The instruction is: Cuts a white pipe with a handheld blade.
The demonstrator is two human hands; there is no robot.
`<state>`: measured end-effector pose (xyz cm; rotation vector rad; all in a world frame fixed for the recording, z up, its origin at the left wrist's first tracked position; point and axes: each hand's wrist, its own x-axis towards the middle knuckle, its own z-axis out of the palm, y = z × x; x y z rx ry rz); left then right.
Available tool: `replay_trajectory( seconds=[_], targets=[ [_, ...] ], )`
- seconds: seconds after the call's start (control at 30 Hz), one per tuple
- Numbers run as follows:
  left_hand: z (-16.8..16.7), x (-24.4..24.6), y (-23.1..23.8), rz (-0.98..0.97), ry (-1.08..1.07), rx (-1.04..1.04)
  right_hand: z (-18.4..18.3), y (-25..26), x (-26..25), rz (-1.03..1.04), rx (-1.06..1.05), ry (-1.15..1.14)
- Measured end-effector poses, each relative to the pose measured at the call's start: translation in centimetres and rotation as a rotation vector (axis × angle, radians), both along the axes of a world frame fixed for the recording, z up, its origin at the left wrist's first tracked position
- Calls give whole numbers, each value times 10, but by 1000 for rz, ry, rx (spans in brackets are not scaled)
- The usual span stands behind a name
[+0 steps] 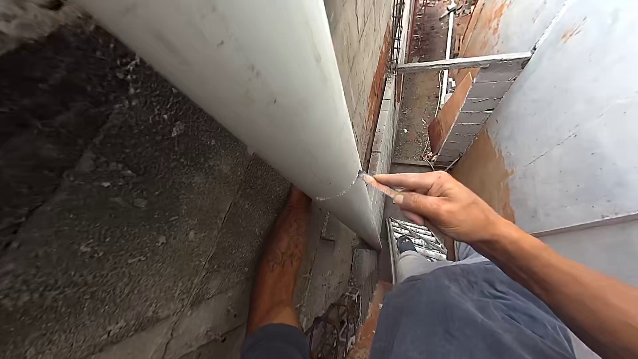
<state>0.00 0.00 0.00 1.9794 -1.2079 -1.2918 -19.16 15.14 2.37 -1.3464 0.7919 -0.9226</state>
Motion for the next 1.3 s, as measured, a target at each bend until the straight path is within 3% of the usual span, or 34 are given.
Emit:
replay_trajectory(
  seconds=[0.17, 0.4, 0.53, 0.7, 0.8, 0.9, 1.0, 1.17, 1.3],
  targets=[
    [-3, 12, -4, -285, 275, -41, -7, 26, -5, -39, -20, 60],
    [-18, 16, 7, -264, 568, -147, -10, 15, 9, -57, -51, 44],
    [-17, 16, 15, -351, 715, -144, -15, 46, -15, -84, -133, 130],
    [-25, 10, 18, -275, 750, -147, -11, 25, 17, -109, -103, 104],
    [-36, 26, 13, -470, 741, -70, -13, 50, 3, -100, -161, 173],
    [-24, 11, 14, -325, 640, -44, -9, 49, 3, -131, -152, 184],
    [-77, 31, -3, -520, 1001, -207, -9, 27, 22, -121, -114, 126],
    [-42, 23, 4, -413, 725, -31, -12, 63, -10, -129, -121, 175],
    [-56, 31, 0, -391, 864, -70, -9, 35, 5, -98, -77, 116]
  ],
)
